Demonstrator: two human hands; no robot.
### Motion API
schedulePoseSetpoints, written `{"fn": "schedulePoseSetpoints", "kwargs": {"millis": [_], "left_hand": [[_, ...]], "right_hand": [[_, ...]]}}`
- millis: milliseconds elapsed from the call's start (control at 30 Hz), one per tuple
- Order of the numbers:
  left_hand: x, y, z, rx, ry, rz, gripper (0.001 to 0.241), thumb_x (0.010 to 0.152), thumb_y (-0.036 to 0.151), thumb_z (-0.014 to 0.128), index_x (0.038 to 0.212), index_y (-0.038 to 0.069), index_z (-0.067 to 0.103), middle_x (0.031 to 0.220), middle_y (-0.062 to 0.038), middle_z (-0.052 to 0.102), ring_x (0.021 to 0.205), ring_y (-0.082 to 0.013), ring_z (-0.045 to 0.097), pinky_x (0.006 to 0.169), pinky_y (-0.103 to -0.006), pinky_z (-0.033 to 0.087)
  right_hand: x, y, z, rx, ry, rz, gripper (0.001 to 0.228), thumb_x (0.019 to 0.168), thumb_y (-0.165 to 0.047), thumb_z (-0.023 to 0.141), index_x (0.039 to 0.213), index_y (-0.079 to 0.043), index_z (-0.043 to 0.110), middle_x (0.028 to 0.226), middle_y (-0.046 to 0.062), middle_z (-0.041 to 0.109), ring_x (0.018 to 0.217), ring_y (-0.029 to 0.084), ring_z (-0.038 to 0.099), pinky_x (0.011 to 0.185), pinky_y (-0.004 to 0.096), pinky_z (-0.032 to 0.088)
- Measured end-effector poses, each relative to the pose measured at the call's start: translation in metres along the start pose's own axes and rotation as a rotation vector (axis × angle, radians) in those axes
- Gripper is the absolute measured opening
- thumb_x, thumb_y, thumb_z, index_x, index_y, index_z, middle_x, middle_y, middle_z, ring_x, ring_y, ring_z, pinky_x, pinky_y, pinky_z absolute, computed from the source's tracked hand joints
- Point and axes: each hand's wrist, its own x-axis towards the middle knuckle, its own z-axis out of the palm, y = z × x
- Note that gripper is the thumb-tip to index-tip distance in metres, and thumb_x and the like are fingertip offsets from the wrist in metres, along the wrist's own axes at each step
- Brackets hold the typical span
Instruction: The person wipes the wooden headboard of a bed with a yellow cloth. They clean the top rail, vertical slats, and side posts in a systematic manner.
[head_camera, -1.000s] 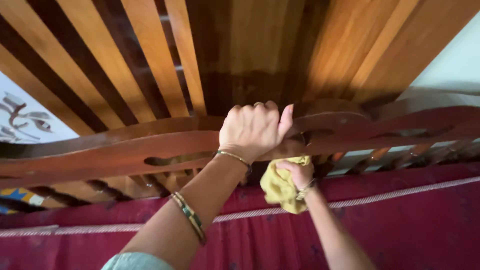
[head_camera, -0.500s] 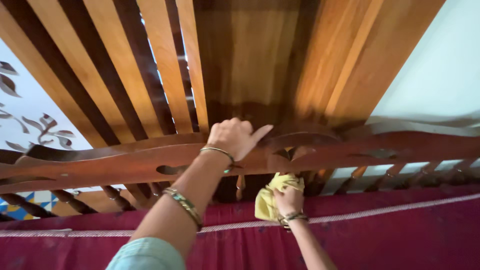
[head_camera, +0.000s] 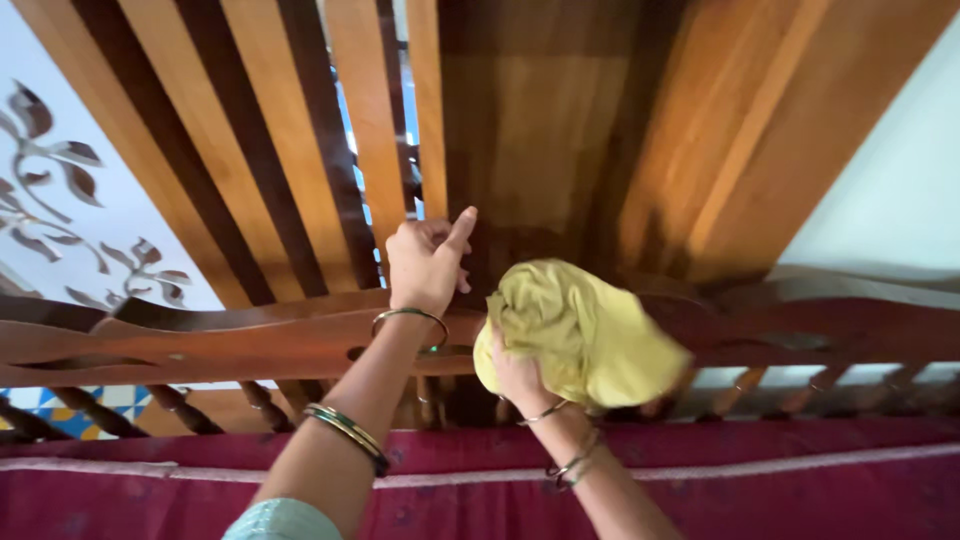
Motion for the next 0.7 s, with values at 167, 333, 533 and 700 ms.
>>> {"fn": "schedulePoseSetpoints", "kwargs": {"millis": [167, 333, 533, 700], "left_hand": [[0.007, 0.001, 0.000, -0.254, 0.175, -0.044, 0.043, 0.095, 0.040, 0.062, 0.084, 0.002, 0.076, 0.050, -0.005, 0.056, 0.040, -0.0124, 0.057, 0.040, -0.0305, 0.046], [0.019, 0.005, -0.026, -0.337, 0.310, 0.156, 0.046, 0.099, 0.039, 0.056, 0.080, 0.003, 0.077, 0.053, -0.001, 0.058, 0.050, -0.0099, 0.056, 0.051, -0.0279, 0.049], [0.021, 0.007, -0.068, 0.046, 0.444, 0.219, 0.047, 0.097, 0.040, 0.052, 0.074, 0.006, 0.074, 0.052, -0.006, 0.054, 0.053, -0.0155, 0.056, 0.054, -0.0340, 0.042], [0.002, 0.010, -0.029, 0.242, 0.287, 0.178, 0.047, 0.096, 0.046, 0.050, 0.081, 0.011, 0.078, 0.071, -0.008, 0.074, 0.074, -0.0260, 0.073, 0.073, -0.0417, 0.054]], "right_hand": [[0.070, 0.044, 0.007, 0.849, -0.777, 0.035, 0.050, 0.097, -0.038, 0.053, 0.130, -0.002, 0.064, 0.125, 0.017, 0.068, 0.113, 0.027, 0.064, 0.094, 0.039, 0.053], [0.167, 0.066, -0.049, 1.835, -0.738, 0.242, 0.052, 0.095, -0.045, 0.058, 0.123, -0.002, 0.066, 0.125, 0.012, 0.070, 0.114, 0.022, 0.061, 0.095, 0.034, 0.050], [0.181, 0.005, -0.069, 1.173, -0.966, 0.046, 0.066, 0.093, -0.063, 0.053, 0.113, -0.004, 0.074, 0.121, 0.014, 0.074, 0.111, 0.022, 0.066, 0.102, 0.036, 0.049], [0.155, 0.039, -0.026, 1.269, -1.087, -0.022, 0.058, 0.088, -0.056, 0.057, 0.120, -0.010, 0.071, 0.121, 0.009, 0.075, 0.110, 0.021, 0.068, 0.100, 0.036, 0.050]]}}
